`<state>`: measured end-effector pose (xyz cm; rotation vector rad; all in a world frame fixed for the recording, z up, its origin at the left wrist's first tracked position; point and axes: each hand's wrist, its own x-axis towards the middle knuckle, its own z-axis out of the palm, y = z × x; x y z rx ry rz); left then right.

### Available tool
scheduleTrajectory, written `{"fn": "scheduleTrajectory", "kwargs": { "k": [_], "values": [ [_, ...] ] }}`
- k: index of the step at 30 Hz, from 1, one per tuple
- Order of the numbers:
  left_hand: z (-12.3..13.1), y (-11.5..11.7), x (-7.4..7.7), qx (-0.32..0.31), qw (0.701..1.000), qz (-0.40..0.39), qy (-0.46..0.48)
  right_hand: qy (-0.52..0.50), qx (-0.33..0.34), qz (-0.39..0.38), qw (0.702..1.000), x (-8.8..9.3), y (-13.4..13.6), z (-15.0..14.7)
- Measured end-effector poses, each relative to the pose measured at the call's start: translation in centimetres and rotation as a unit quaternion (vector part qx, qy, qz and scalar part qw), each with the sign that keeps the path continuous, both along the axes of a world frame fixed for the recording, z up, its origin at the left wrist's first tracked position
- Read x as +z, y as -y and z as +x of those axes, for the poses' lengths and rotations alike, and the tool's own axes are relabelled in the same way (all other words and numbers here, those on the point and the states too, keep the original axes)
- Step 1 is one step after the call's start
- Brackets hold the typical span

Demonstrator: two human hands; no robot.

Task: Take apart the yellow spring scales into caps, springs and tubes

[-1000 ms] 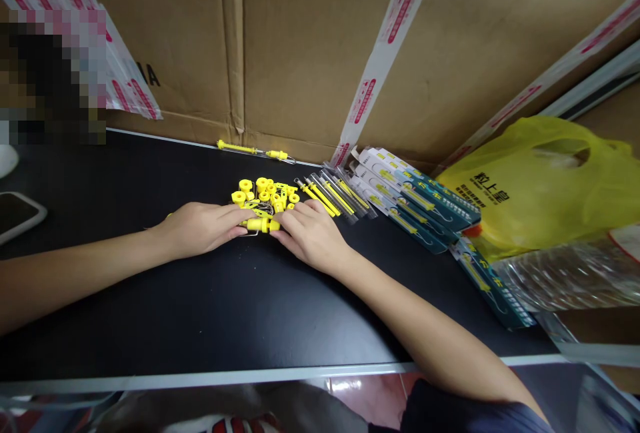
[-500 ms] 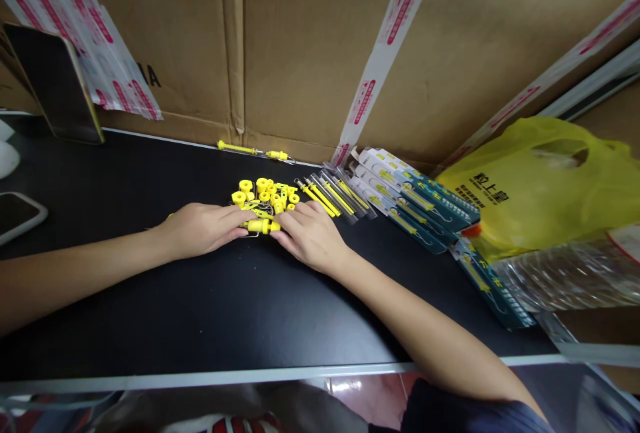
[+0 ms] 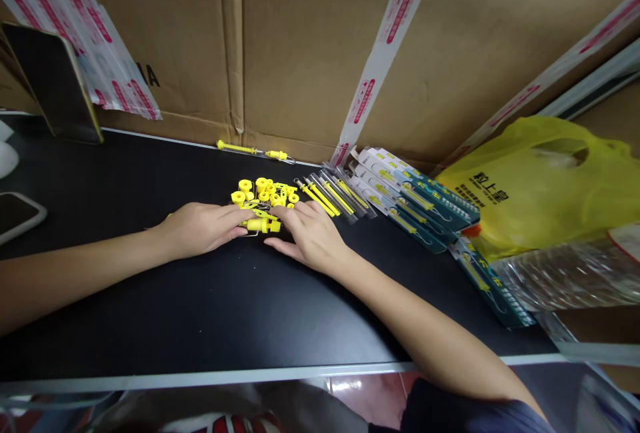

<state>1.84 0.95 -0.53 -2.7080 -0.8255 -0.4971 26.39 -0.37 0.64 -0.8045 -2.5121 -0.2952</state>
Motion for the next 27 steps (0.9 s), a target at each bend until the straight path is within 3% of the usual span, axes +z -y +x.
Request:
{"fn": "scheduleTrajectory", "kwargs": {
  "k": [6,18,27],
  "values": [
    [0.0,0.0,-0.1,-0.005,1.0,0.016,0.011,0.038,-0.027,0.004,0.999,0.1,0.0,-0.1],
    [0.0,0.0,-0.1,0.001,1.0,0.007,0.006,0.01,0.003,0.054,0.999,-0.2,-0.2,0.1],
    [0.0,0.1,0.0,0.0,1.0,0.009,0.008,-0.051,-0.127,0.009,0.991,-0.3,-1.1,0.7]
  ]
}}
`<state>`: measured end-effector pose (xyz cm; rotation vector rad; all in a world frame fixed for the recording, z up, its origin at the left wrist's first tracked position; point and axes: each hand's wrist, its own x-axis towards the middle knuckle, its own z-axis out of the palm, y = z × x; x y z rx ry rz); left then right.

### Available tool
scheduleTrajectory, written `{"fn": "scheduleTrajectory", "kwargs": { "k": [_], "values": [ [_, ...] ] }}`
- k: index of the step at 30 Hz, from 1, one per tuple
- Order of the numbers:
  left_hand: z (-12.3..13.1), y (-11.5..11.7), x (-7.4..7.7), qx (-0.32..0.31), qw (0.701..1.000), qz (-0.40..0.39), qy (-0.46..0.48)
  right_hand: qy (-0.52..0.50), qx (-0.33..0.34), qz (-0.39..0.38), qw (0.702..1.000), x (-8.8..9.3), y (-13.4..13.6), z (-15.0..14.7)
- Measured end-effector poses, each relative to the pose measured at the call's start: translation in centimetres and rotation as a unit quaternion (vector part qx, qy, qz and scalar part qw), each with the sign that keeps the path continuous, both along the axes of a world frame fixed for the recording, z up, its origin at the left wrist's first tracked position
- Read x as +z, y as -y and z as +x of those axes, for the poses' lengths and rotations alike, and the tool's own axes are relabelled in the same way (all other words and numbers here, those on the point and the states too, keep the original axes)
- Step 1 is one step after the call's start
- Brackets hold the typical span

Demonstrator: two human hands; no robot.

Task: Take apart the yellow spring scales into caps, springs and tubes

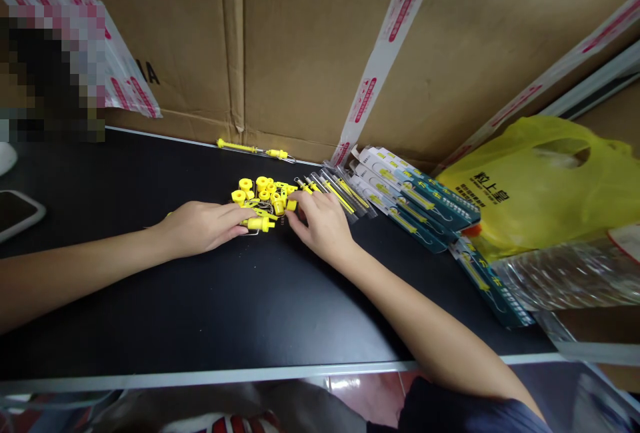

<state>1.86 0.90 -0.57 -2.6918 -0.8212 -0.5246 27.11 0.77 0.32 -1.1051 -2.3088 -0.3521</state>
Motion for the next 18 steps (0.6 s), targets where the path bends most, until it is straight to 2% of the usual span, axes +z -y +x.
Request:
{"fn": "scheduleTrajectory", "kwargs": {
  "k": [3,8,13,18],
  "values": [
    [0.0,0.0,0.0,-0.003,1.0,0.006,0.001,-0.01,-0.022,-0.036,0.999,-0.3,-0.8,0.5],
    [0.1,0.0,-0.1,-0.002,1.0,0.003,0.002,-0.012,-0.009,-0.07,0.997,-0.7,-1.8,0.5],
    [0.1,0.0,0.0,-0.005,1.0,-0.002,0.004,0.028,-0.032,-0.062,0.997,-0.9,-2.2,0.6],
    [0.1,0.0,0.0,-0.003,1.0,-0.004,0.004,0.017,-0.025,-0.049,0.998,-0.5,-2.2,0.7]
  ]
}}
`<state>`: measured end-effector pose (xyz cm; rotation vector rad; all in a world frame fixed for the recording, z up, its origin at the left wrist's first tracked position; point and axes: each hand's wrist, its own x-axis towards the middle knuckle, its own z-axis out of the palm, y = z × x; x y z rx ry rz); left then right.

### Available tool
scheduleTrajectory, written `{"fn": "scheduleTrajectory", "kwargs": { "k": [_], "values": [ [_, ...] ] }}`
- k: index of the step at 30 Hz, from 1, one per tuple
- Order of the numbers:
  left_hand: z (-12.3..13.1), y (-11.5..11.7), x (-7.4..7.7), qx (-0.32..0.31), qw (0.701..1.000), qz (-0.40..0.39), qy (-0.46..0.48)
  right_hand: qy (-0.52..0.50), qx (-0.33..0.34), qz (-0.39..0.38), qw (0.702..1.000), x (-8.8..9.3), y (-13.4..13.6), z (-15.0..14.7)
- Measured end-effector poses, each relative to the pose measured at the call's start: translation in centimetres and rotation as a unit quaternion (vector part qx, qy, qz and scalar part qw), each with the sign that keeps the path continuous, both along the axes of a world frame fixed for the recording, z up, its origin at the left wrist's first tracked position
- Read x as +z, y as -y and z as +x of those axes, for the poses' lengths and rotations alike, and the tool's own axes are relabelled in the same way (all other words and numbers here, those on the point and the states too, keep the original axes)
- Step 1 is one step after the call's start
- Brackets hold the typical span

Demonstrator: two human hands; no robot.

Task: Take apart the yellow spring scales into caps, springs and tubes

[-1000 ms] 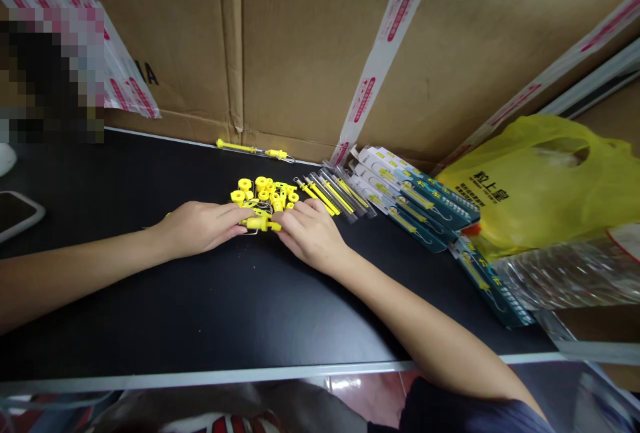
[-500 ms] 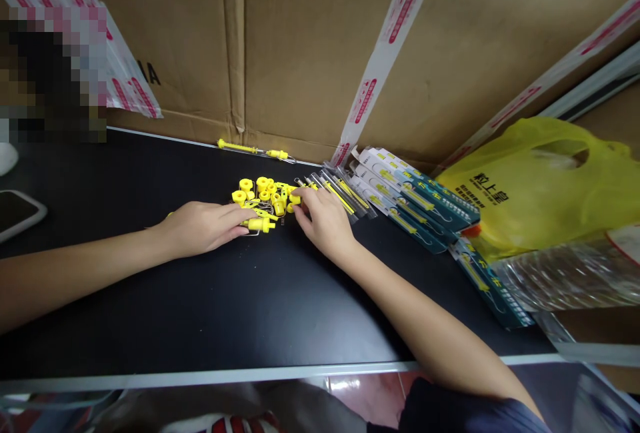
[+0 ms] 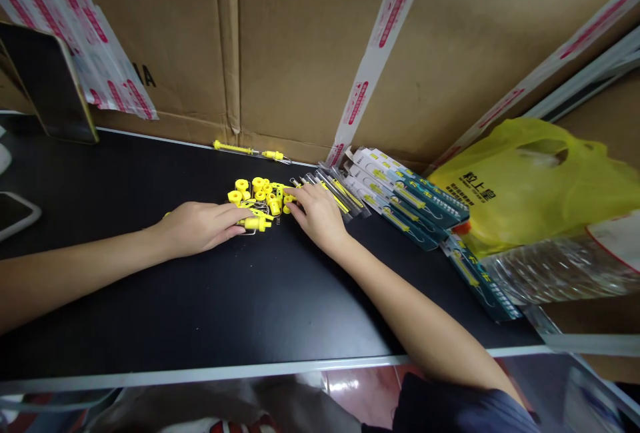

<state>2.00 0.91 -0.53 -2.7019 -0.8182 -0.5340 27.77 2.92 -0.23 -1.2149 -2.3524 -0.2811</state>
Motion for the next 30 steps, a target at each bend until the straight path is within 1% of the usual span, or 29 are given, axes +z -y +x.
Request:
{"fn": "scheduleTrajectory", "kwargs": {
  "k": [4,7,9,11,14,19,25,28,30],
  "values": [
    [0.0,0.1,0.0,0.001,1.0,-0.003,0.004,-0.026,0.019,0.002,0.999,0.7,1.2,-0.6],
    [0.0,0.1,0.0,0.002,1.0,-0.003,0.002,-0.044,0.066,-0.018,0.997,1.2,2.7,-1.4],
    [-0.1,0.1,-0.1,-0.002,1.0,0.002,0.005,-0.027,0.105,-0.033,0.994,1.4,3.6,-1.9],
    [-0.1,0.0,-0.1,-0.009,1.0,0.013,0.011,-0.005,0.121,-0.044,0.992,1.4,4.2,-2.3],
    [-0.1,0.0,-0.3,-0.022,0.999,0.027,0.015,0.012,0.119,-0.047,0.992,1.2,4.5,-2.6],
    [-0.1,0.1,-0.3,-0.036,0.999,0.027,0.021,0.018,0.125,-0.032,0.991,0.9,4.3,-2.6],
    [0.0,0.2,0.1,-0.026,0.998,0.05,0.029,0.002,0.13,-0.036,0.991,0.8,4.3,-2.6],
    [0.0,0.4,0.3,-0.006,0.996,0.079,0.032,-0.047,0.122,-0.067,0.989,0.6,4.4,-2.6],
    [0.0,0.5,0.3,0.012,0.994,0.101,0.041,-0.115,0.113,-0.117,0.98,0.5,4.5,-2.6]
  ]
}}
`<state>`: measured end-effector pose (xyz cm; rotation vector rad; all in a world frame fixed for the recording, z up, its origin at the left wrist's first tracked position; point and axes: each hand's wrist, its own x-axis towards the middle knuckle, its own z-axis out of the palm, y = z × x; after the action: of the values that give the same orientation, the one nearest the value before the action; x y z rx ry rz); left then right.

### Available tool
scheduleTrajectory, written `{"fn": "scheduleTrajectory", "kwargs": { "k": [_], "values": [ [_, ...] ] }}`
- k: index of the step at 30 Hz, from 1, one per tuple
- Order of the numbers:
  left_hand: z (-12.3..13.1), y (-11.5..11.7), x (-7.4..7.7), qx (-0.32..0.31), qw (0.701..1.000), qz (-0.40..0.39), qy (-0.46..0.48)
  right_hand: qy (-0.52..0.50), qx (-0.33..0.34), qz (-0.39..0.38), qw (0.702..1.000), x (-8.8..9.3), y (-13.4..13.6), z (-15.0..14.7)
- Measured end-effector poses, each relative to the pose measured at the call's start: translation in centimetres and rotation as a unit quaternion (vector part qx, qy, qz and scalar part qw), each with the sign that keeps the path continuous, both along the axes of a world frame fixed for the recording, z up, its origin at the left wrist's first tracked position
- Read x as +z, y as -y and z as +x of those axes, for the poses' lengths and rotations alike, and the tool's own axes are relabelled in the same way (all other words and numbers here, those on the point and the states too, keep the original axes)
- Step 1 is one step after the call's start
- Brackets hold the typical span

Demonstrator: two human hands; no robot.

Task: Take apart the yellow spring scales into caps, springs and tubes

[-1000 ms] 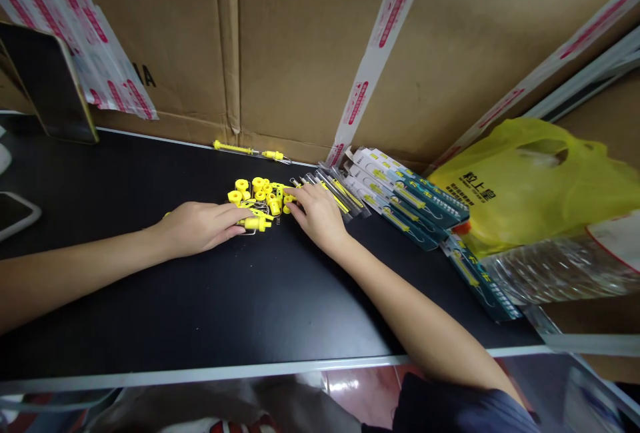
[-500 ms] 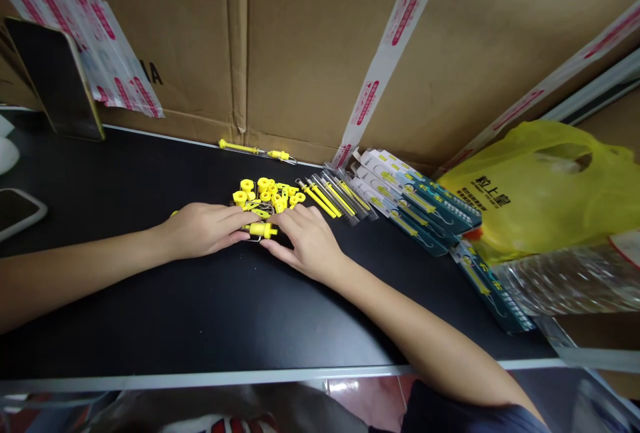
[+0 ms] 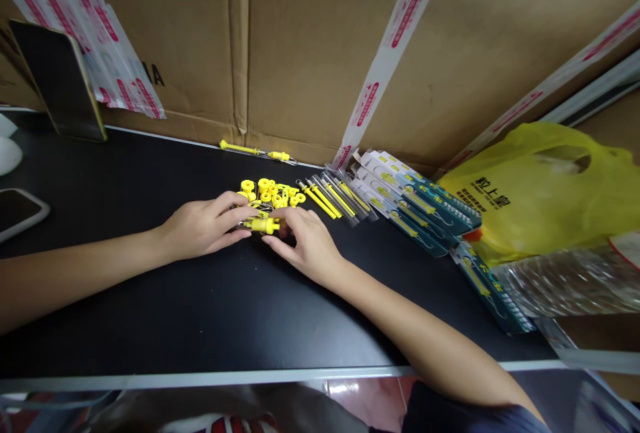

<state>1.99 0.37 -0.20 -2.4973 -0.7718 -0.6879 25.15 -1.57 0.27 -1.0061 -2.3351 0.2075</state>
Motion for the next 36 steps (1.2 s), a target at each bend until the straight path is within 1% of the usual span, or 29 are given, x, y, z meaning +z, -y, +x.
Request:
{"fn": "scheduleTrajectory", "kwargs": {
  "k": [3,7,9,12,15,17,19,22,25,29,32,36],
  "values": [
    [-0.1,0.1,0.0,0.008,1.0,0.018,0.015,-0.103,-0.006,-0.116,0.988,-0.1,0.3,-0.3],
    [0.0,0.2,0.2,-0.001,1.0,0.009,0.028,-0.198,0.002,-0.24,0.95,0.0,0.9,-1.0],
    [0.1,0.3,0.2,-0.008,0.999,-0.001,0.033,-0.217,0.02,-0.274,0.937,0.1,1.1,-1.4],
    [0.3,0.4,0.1,-0.01,0.999,-0.006,0.034,-0.21,0.035,-0.281,0.936,0.2,1.3,-1.7],
    [0.4,0.5,-0.1,-0.008,0.999,0.004,0.037,-0.204,0.036,-0.255,0.944,0.1,1.6,-1.8],
    [0.4,0.5,-0.2,-0.002,0.999,0.004,0.039,-0.192,0.034,-0.222,0.955,0.1,1.6,-1.7],
    [0.4,0.4,-0.3,0.014,0.999,-0.004,0.039,-0.152,0.035,-0.165,0.974,0.0,1.6,-1.6],
    [0.3,0.4,-0.4,0.037,0.999,-0.011,0.017,-0.053,0.04,-0.044,0.997,-0.2,1.5,-1.3],
    [0.3,0.5,-0.4,0.039,0.999,-0.002,-0.01,0.041,0.033,0.065,0.996,-0.3,1.4,-1.3],
    [0.3,0.5,-0.2,0.022,0.999,0.019,-0.019,0.117,0.017,0.165,0.979,-0.3,1.5,-1.3],
    [0.5,0.6,-0.1,0.009,1.0,0.023,-0.011,0.13,0.021,0.186,0.974,-0.3,1.7,-1.4],
    [0.6,0.7,-0.1,0.002,1.0,0.026,-0.006,0.13,0.035,0.163,0.977,-0.5,1.8,-1.4]
  ]
}}
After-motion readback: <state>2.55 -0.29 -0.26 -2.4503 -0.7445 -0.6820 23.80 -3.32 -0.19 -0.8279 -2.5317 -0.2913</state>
